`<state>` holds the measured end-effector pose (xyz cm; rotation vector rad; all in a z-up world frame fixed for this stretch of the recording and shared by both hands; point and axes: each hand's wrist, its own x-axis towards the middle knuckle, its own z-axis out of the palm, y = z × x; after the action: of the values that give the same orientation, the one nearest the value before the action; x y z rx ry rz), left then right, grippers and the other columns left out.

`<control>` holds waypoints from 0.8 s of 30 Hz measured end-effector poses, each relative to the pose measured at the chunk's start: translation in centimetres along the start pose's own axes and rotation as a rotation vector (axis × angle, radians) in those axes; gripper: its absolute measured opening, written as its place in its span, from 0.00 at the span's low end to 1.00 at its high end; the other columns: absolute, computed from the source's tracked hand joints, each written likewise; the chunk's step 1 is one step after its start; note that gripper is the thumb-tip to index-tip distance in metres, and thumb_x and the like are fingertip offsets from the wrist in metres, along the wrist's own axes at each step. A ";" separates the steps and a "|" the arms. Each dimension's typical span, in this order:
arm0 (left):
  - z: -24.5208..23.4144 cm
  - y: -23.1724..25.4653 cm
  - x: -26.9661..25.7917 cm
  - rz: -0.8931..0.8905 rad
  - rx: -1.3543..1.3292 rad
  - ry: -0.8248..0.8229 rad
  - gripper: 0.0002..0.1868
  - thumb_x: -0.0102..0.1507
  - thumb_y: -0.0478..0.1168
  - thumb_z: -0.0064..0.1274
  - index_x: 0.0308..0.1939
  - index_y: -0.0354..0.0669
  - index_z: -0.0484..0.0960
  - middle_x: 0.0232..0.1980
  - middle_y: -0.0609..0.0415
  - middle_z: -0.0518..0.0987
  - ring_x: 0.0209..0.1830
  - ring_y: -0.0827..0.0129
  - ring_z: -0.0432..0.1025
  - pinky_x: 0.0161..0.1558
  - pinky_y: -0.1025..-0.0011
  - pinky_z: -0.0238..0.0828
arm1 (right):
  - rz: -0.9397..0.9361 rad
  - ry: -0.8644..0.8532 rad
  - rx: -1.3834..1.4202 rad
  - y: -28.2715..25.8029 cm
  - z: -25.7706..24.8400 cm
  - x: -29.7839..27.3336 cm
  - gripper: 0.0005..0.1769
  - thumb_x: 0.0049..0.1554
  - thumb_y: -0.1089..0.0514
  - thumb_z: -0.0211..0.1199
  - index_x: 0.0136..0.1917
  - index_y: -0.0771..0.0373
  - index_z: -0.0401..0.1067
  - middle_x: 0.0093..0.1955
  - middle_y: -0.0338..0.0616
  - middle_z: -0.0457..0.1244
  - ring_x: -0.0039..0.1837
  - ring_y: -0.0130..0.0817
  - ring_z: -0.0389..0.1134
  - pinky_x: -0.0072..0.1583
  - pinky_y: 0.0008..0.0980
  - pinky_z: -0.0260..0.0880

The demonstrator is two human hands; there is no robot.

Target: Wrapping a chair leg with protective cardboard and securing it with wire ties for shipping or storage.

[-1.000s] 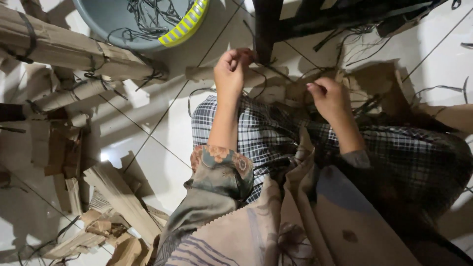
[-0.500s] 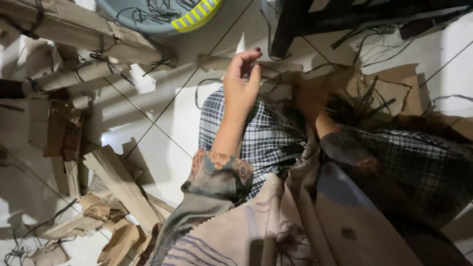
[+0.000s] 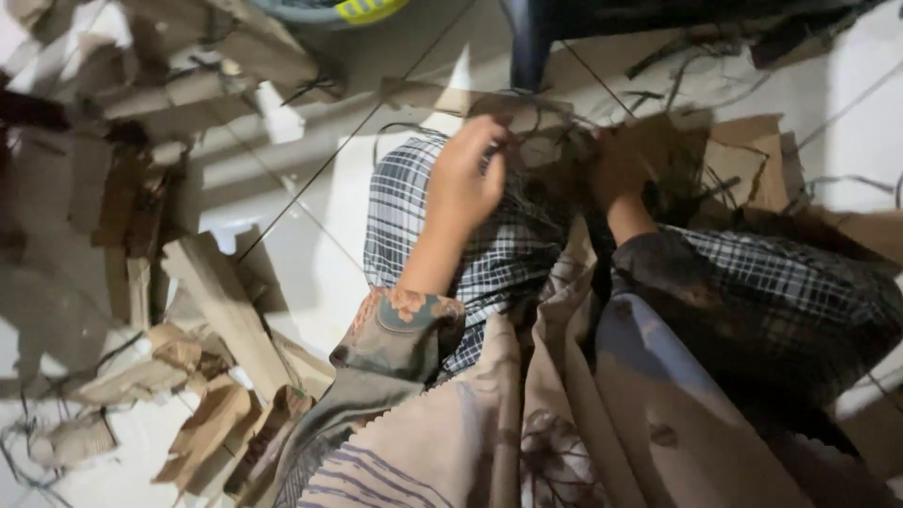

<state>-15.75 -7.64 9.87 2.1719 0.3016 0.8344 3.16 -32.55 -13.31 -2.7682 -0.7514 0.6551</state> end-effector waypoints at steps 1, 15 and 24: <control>-0.4 0.9 -0.5 0.029 0.003 -0.007 0.17 0.56 0.22 0.56 0.47 0.38 0.81 0.52 0.39 0.81 0.58 0.44 0.75 0.63 0.52 0.71 | -0.049 0.074 0.050 0.6 -0.4 0.7 0.27 0.65 0.33 0.50 0.73 0.40 0.59 0.69 0.49 0.64 0.69 0.56 0.66 0.66 0.63 0.60; -15.8 -2.7 -16.1 -0.197 0.186 0.553 0.17 0.59 0.23 0.48 0.46 0.46 0.82 0.62 0.45 0.77 0.64 0.50 0.73 0.69 0.53 0.67 | -0.841 0.381 0.439 -13.6 -4.6 -4.1 0.11 0.71 0.69 0.65 0.64 0.81 0.74 0.54 0.65 0.71 0.55 0.51 0.73 0.59 0.43 0.72; -27.1 -14.6 -32.1 -0.970 0.683 0.639 0.35 0.61 0.33 0.56 0.72 0.41 0.63 0.81 0.41 0.51 0.83 0.40 0.45 0.78 0.41 0.42 | -0.500 0.125 0.454 -14.3 -4.9 -3.4 0.41 0.53 0.86 0.45 0.72 0.65 0.77 0.55 0.48 0.64 0.53 0.37 0.64 0.50 0.31 0.66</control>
<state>-56.92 3.33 -2.84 1.8413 2.0008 0.8567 -3.41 -22.49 -3.49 -2.0781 -1.0590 0.4697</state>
